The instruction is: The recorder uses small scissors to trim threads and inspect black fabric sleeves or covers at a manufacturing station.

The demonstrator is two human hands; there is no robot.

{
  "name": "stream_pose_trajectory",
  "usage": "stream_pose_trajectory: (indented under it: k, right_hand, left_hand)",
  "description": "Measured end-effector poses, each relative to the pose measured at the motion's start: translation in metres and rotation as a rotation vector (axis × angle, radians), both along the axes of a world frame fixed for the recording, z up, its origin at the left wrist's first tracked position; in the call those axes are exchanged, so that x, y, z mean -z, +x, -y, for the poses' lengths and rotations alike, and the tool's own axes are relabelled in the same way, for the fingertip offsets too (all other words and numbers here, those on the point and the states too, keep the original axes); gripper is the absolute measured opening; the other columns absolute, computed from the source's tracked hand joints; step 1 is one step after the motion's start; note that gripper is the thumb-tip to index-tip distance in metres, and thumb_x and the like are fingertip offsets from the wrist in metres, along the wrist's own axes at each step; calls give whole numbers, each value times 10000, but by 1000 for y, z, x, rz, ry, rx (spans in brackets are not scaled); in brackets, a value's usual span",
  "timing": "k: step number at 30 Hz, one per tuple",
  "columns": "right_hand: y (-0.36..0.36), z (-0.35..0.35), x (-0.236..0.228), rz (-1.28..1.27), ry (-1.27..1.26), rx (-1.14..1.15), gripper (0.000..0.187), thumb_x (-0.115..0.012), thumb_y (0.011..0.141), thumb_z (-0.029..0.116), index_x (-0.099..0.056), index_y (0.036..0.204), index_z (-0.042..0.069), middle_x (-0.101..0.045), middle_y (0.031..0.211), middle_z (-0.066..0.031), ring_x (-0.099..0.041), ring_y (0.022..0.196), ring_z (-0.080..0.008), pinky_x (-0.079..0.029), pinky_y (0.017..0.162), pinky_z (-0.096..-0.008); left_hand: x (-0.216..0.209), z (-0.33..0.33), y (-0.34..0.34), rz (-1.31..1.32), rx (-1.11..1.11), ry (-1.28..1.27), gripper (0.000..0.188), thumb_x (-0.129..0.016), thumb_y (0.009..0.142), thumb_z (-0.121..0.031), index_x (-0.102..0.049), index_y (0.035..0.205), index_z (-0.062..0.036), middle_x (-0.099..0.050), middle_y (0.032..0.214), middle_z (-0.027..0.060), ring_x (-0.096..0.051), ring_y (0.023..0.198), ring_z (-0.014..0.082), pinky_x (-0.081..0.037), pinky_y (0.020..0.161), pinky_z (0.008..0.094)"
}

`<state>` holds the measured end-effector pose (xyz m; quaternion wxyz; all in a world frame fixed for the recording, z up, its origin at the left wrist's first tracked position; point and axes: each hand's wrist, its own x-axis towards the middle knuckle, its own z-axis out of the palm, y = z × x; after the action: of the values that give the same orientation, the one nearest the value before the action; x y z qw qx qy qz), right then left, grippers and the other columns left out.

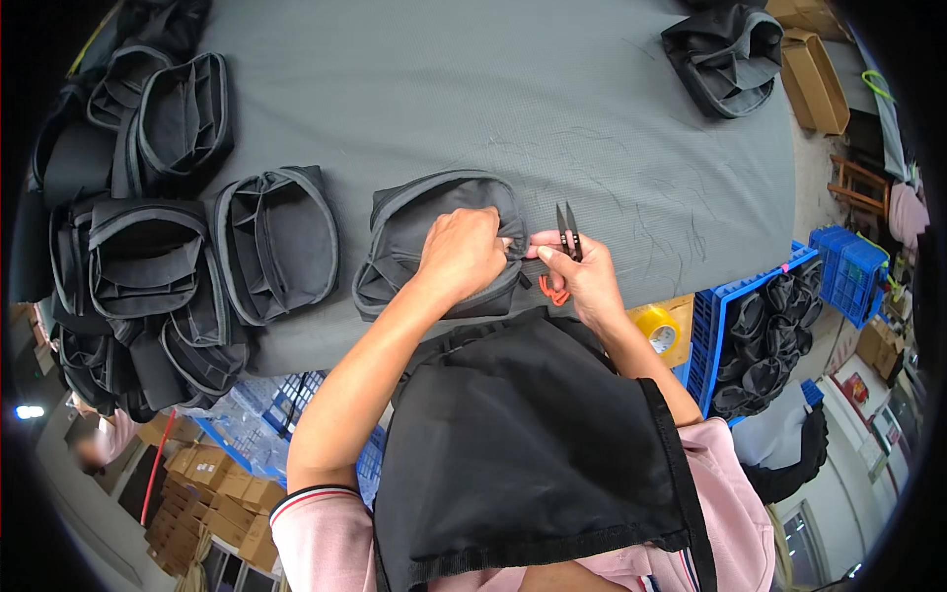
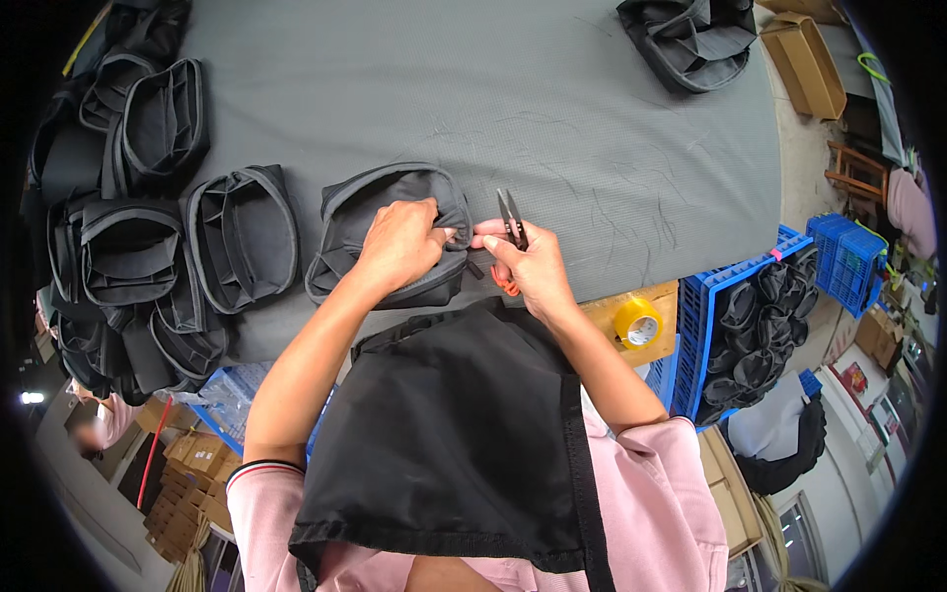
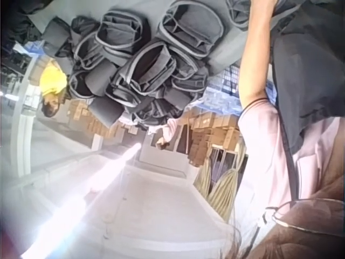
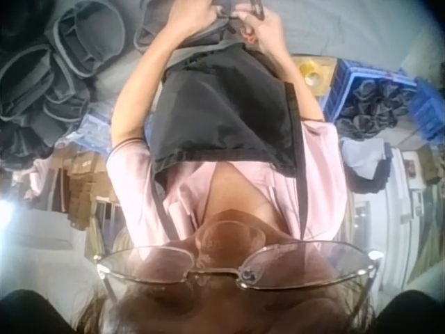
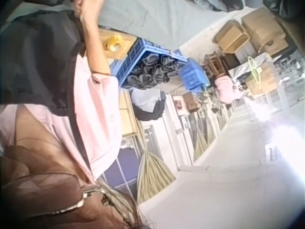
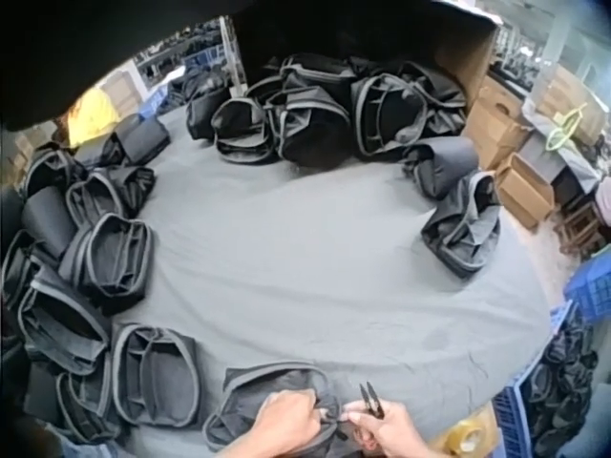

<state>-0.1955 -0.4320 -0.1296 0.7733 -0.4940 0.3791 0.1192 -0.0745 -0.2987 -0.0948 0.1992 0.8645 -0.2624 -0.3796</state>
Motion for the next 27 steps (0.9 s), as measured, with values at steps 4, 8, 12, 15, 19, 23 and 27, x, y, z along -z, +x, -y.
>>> stream_pose_trajectory:
  k: [4,8,12,15,19,23,27]
  right_hand:
    - [2,0,-6,48,-35,27,155,-588,834,56,-608,972,-13,-641,800,-69,-409,465,-39,-355,442,-186]
    - [8,-2,-7,42,-49,-8,147,-595,837,71,-606,965,-1,-628,771,-51,-402,458,-36,-341,431,-186]
    - [30,-3,-18,77,-193,-44,150,-640,814,105,-580,921,19,-556,698,-5,-389,456,-24,-321,423,-183]
    - [45,-8,-14,87,-324,-123,193,-691,775,128,-542,861,42,-495,667,23,-380,475,-16,-316,427,-181]
    - [45,-11,-5,135,-314,-96,283,-751,717,140,-490,798,68,-455,680,45,-386,550,-15,-318,446,-177]
    - [46,-17,-6,165,-283,-43,285,-757,708,126,-494,799,65,-459,701,46,-395,596,-23,-337,475,-179]
    - [49,-23,-3,187,-464,-79,264,-732,690,92,-492,791,52,-487,710,32,-436,612,-42,-383,510,-214]
  left_hand:
    - [0,0,-1,0,-16,4,267,-618,777,-182,-556,750,77,-592,752,258,-579,793,413,-438,709,467]
    - [-1,0,-1,-14,-23,2,264,-615,780,-180,-551,754,75,-592,761,258,-579,799,413,-439,716,467]
    - [0,-2,-4,-22,-27,-7,259,-612,780,-177,-541,765,72,-592,768,257,-576,800,421,-437,719,476]
    - [0,-2,-6,-36,-37,0,257,-610,780,-177,-537,775,70,-594,778,257,-572,811,424,-435,724,482]
    - [3,-4,-6,-46,-44,-7,253,-609,778,-176,-538,784,66,-595,808,263,-569,838,421,-434,736,483]
    - [-2,-3,-5,-51,-59,21,173,-565,747,-104,-555,791,63,-598,896,250,-579,870,403,-450,760,475]
    - [-4,0,-3,-123,-108,53,207,-555,729,-114,-569,828,67,-605,896,252,-577,877,404,-452,775,461]
